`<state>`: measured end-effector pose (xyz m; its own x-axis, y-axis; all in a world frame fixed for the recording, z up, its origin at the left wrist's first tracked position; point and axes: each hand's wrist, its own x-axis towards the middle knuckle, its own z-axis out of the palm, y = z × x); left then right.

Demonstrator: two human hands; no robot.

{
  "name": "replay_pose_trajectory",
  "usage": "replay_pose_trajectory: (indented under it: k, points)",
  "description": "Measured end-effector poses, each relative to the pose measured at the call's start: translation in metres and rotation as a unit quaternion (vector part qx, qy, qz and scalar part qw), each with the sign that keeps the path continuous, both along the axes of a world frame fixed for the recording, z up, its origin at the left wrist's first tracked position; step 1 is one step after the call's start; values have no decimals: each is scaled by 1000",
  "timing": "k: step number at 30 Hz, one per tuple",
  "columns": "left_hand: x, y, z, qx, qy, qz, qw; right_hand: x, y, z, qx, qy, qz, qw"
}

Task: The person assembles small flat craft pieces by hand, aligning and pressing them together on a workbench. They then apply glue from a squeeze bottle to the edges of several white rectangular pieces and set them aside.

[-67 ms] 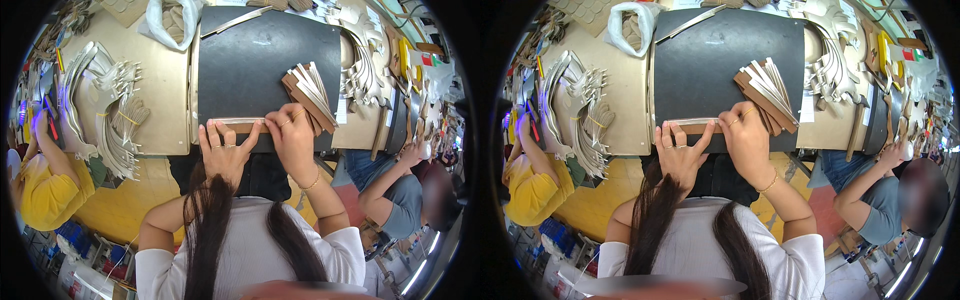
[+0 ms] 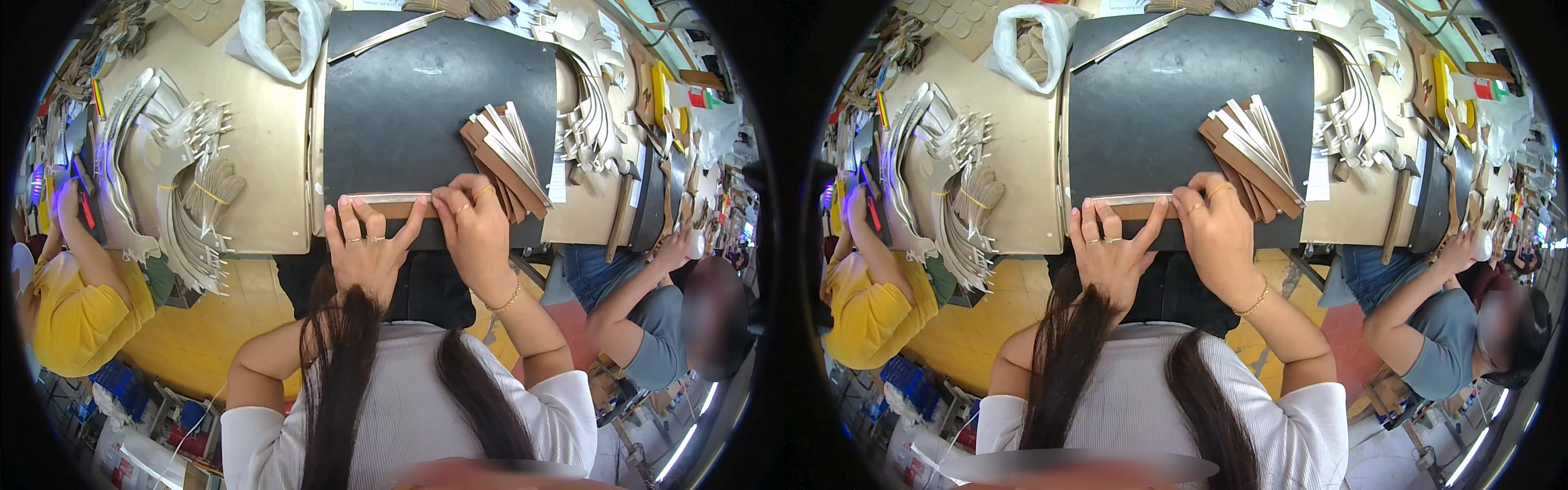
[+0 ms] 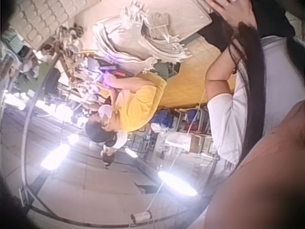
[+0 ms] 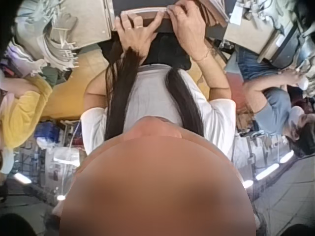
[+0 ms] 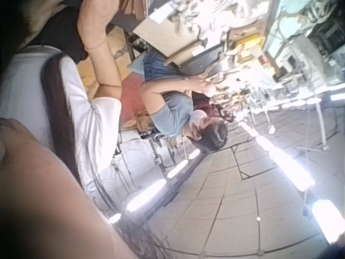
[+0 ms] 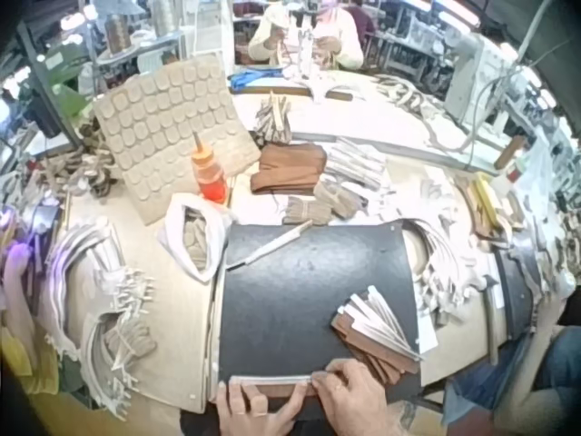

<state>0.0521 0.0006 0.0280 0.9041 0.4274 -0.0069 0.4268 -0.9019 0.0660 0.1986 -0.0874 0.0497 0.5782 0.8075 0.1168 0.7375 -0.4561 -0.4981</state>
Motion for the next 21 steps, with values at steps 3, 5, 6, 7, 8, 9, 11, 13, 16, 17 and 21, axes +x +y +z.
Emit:
replay_pose_trajectory:
  k: [3, 5, 6, 7, 8, 9, 11, 13, 16, 17, 21]
  points:
    - [-1, 9, -4, 1, -12, -6, 1000, 0, -9, -6, -6, -98, 53, 994]
    - [-11, 18, 0, -65, -28, -3, 997, 0, -18, -2, -41, -95, 68, 992]
    - [-15, 23, 2, -89, -31, 3, 996, 1, -20, 0, -43, -93, 72, 992]
    - [-18, 28, 5, -113, -37, 10, 993, 2, -20, 1, -45, -92, 76, 992]
    - [-22, 32, 8, -112, -27, 29, 993, 2, -19, 2, -40, -84, 76, 993]
    - [-27, 35, 13, -104, -7, 46, 994, 4, -17, 3, -35, -66, 70, 995]
    - [-29, 47, 15, -109, -42, 86, 989, 6, -12, 3, -22, -26, 58, 998]
    - [-30, 54, 15, -87, -85, 86, 989, 6, -5, 1, -6, -6, 38, 999]
    - [-26, 59, 14, -107, -157, 75, 979, 5, 1, 2, -16, 37, 28, 999]
    - [-23, 58, 12, -124, -183, 71, 973, 5, 2, 3, -15, 39, 31, 999]
    - [2, 58, -1, -178, -285, 62, 940, 12, -6, 17, -11, 82, 22, 996]
